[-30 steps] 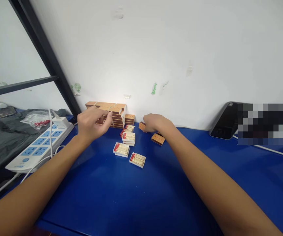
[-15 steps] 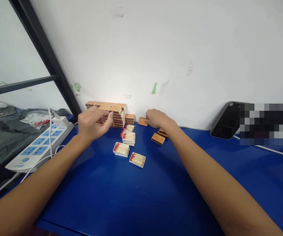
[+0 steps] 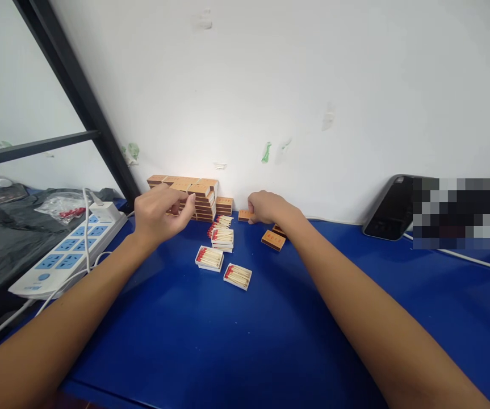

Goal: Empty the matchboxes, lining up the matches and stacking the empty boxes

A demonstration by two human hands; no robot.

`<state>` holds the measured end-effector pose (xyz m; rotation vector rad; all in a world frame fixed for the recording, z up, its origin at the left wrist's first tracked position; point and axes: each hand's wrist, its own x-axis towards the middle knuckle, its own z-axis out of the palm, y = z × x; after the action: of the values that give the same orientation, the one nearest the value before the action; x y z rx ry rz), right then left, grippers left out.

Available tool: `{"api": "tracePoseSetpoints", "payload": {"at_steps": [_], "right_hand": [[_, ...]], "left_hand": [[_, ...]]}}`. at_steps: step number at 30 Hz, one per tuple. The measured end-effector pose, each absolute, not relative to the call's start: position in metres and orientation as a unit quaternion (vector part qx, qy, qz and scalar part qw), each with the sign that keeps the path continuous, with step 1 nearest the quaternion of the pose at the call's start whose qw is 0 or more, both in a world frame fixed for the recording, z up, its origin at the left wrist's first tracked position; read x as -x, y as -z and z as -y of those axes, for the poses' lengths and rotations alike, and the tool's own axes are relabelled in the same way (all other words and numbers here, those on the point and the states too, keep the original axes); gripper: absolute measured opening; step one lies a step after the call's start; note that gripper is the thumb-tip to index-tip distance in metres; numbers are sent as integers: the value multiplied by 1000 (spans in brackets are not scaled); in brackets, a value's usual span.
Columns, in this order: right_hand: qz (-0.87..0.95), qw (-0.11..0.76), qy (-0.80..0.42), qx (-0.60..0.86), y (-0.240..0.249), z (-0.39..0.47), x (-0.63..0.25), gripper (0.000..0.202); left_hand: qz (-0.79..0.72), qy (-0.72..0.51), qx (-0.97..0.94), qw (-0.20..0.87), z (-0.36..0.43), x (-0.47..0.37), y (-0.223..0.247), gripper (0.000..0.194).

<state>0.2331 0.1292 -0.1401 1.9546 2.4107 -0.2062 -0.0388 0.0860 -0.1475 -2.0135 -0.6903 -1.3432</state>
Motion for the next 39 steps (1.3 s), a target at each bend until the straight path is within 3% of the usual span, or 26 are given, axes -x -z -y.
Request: {"api": "tracePoseSetpoints", "payload": {"at_steps": [8, 13, 19, 25, 29, 34, 39], "right_hand": [[-796, -37, 11, -604, 155, -130, -221, 16], [-789, -30, 22, -613, 135, -125, -228, 20], [-688, 195, 200, -670, 100, -99, -245, 29], [-663, 227, 196, -686, 107, -90, -235, 29], [-723, 168, 144, -654, 114, -101, -236, 31], [-815, -44, 3, -578, 135, -120, -232, 31], [-838, -88, -50, -535, 158, -132, -229, 39]], "left_hand": [[265, 504, 761, 311, -86, 38, 147, 21], [275, 502, 760, 309, -86, 38, 147, 22], [263, 506, 757, 318, -86, 39, 148, 21], [272, 502, 757, 317, -86, 38, 147, 23], [273, 503, 757, 316, -86, 39, 147, 23], [271, 497, 762, 315, -86, 40, 148, 23], [268, 501, 760, 316, -87, 40, 148, 21]]}}
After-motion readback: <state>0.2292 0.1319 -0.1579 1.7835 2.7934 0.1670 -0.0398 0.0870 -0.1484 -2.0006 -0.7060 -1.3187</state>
